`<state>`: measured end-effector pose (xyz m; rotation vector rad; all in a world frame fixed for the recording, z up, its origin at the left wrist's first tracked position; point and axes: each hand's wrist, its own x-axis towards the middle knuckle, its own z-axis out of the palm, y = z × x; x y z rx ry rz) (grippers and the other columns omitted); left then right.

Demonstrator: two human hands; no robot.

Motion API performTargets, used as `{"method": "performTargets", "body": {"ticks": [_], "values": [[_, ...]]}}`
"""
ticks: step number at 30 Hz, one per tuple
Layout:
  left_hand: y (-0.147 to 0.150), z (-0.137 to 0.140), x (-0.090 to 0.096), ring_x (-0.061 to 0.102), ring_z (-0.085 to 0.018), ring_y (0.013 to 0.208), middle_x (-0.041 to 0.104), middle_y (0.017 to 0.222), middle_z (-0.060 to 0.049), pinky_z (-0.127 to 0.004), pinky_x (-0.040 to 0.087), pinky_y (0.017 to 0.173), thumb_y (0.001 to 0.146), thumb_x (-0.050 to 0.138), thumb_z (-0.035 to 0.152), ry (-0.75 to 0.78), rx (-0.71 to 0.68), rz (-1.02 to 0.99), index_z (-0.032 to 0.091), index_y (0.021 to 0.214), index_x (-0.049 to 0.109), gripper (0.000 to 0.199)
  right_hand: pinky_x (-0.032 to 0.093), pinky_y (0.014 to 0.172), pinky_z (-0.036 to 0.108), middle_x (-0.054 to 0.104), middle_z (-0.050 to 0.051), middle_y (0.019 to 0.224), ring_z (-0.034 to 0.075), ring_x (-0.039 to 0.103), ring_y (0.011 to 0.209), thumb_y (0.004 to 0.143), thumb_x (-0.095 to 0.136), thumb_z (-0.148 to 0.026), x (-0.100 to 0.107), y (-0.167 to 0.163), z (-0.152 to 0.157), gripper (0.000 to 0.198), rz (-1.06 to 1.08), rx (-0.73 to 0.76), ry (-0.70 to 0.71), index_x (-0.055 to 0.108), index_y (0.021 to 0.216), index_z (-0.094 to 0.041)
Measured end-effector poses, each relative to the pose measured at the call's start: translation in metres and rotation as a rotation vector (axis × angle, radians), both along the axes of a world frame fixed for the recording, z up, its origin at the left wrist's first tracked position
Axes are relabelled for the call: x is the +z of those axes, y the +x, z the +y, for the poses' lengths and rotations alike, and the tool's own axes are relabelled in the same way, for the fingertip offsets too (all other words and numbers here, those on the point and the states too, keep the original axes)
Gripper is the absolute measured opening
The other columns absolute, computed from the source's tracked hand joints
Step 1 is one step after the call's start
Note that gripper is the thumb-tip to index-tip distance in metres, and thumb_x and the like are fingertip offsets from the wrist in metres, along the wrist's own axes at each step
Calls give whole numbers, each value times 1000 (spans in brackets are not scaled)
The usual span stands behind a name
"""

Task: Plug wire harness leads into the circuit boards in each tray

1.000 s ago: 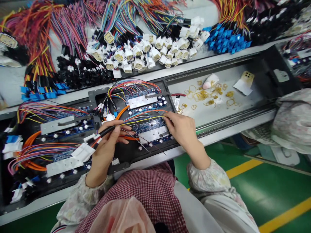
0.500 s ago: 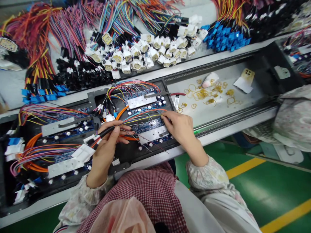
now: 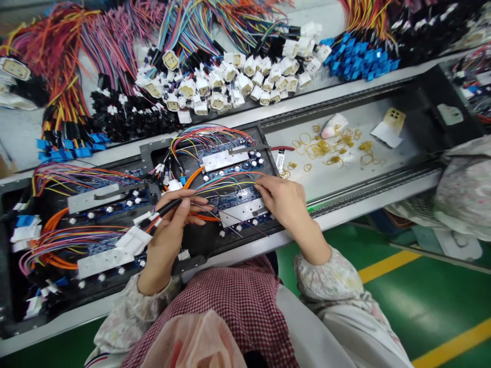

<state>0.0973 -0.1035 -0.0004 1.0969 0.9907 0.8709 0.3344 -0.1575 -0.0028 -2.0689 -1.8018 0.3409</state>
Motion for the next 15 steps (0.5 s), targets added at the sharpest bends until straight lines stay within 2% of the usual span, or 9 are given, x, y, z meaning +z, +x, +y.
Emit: {"method": "performTargets", "body": {"ticks": [3, 7, 9, 12, 15], "values": [[1, 0, -1, 77, -17, 80, 74, 91, -4, -17, 59, 52, 94, 60, 38, -1, 2, -9, 20, 105, 59, 21, 45, 62, 28, 76, 4, 85, 17, 68, 68, 95, 54, -39, 20, -6, -16, 28, -39, 1, 68, 73, 102, -19], [1, 0, 0, 77, -18, 83, 75, 94, -5, -18, 60, 53, 95, 59, 39, -26, 5, -12, 20, 107, 58, 23, 39, 53, 28, 70, 0, 68, 15, 63, 57, 94, 55, -44, 35, -13, -34, 30, -76, 184, -99, 70, 80, -23], [1, -1, 1, 77, -19, 86, 75, 95, -6, -19, 61, 55, 95, 59, 40, -41, 1, -19, 20, 108, 58, 24, 40, 55, 28, 72, 1, 72, 16, 65, 61, 96, 51, -39, 30, -14, -34, 30, -41, 132, -92, 70, 80, -23], [1, -1, 2, 77, -19, 87, 76, 96, -7, -22, 63, 60, 95, 58, 41, -43, -9, -5, 20, 108, 58, 25, 47, 64, 28, 76, 3, 85, 17, 69, 71, 97, 49, -36, 13, -11, -23, 25, 76, -8, -12, 71, 96, -22], [0, -1, 1, 77, -18, 82, 77, 98, -8, -22, 62, 57, 95, 58, 42, -35, -10, 14, 20, 108, 58, 26, 49, 71, 31, 77, 5, 93, 20, 71, 81, 96, 49, -34, -3, -10, -10, 26, 92, 22, -36, 72, 100, -22]]}}
